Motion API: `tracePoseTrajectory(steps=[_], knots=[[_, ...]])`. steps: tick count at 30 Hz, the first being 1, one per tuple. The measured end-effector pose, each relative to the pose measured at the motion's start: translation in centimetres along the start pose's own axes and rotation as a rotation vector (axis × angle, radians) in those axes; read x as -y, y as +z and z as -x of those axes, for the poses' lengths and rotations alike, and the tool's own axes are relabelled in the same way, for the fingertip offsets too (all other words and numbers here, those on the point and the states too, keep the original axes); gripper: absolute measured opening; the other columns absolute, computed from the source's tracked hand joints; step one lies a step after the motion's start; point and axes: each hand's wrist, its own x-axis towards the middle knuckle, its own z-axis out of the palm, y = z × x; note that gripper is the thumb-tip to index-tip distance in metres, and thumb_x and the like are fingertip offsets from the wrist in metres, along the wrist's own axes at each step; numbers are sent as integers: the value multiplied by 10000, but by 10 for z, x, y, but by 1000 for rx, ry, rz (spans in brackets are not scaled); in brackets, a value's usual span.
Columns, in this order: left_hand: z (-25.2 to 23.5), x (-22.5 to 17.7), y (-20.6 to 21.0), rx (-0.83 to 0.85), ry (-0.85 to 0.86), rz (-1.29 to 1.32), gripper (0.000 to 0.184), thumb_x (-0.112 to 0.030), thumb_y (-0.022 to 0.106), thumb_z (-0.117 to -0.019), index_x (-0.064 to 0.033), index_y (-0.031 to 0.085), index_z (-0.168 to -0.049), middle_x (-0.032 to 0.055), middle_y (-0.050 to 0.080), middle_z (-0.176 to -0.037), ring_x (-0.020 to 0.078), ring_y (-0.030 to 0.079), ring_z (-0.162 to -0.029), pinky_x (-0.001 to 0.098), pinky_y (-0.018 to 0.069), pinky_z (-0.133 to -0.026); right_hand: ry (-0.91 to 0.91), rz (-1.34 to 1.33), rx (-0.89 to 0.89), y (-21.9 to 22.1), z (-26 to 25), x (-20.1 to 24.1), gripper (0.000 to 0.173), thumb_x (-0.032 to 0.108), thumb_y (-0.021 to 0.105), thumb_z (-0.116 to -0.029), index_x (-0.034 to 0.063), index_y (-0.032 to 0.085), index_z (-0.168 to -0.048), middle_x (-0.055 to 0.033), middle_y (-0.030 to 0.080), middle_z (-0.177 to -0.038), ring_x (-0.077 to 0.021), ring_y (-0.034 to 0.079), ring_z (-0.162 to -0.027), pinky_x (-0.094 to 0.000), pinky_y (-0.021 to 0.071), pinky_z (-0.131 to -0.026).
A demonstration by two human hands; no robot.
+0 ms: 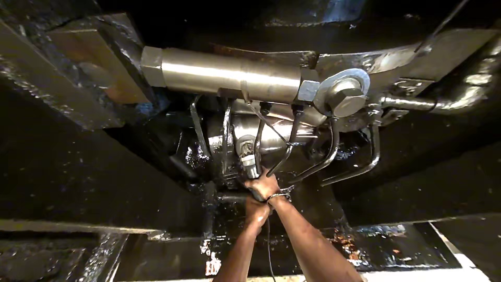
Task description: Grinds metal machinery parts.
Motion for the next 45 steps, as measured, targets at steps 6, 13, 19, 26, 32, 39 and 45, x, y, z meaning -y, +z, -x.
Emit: tracePoseTrajectory(steps=[6,13,19,26,32,39,45], knots=[[-1,2,-2,-6,26,-17,593,-144,877,-735,-8,580,-1231,105,708,-1022,163,702,-930,363,603,-832,-11,19,-3,1,2,1,705,485,890,-666,166,680,-1258,-147,725,-1107,-331,694,-1052,-608,555,-897],[-2,1,0,-3,19,-25,603,-149,892,-722,-15,578,-1219,99,704,-1006,157,700,-912,357,602,-823,-35,7,-39,3,-4,-7,693,512,886,-639,187,693,-1220,-103,742,-1050,-294,713,-993,-596,573,-856],[-3,-2,2,6,29,-76,573,-177,885,-724,-17,608,-1199,103,706,-1025,168,694,-942,375,591,-854,-17,-18,-40,-1,-4,-9,689,502,890,-660,179,689,-1234,-104,742,-1075,-291,710,-1018,-585,570,-888],[-8,2,4,6,29,-107,659,-226,888,-732,-2,571,-1264,128,692,-1102,187,676,-1029,394,572,-923,-40,-29,-29,-3,-3,-8,637,477,886,-674,192,691,-1210,-92,740,-1054,-281,710,-999,-585,572,-868],[-7,3,-1,-7,33,-108,597,-189,870,-762,6,579,-1245,131,698,-1056,192,689,-972,391,588,-873,-34,-24,-23,1,-2,-4,657,485,889,-667,188,692,-1219,-98,741,-1061,-292,710,-1004,-596,570,-863],[-8,5,-1,16,69,-73,589,-174,881,-742,3,593,-1225,113,706,-1030,162,697,-935,361,597,-850,-15,-22,-52,2,-3,-7,708,509,901,-649,170,687,-1233,-119,734,-1087,-302,705,-1026,-586,569,-882],[-7,3,2,11,36,-139,591,-188,876,-750,0,591,-1232,130,698,-1045,193,690,-959,394,589,-861,-1,-42,-45,-4,1,-6,647,483,902,-654,162,697,-1177,-122,732,-1047,-307,705,-996,-590,569,-853]])
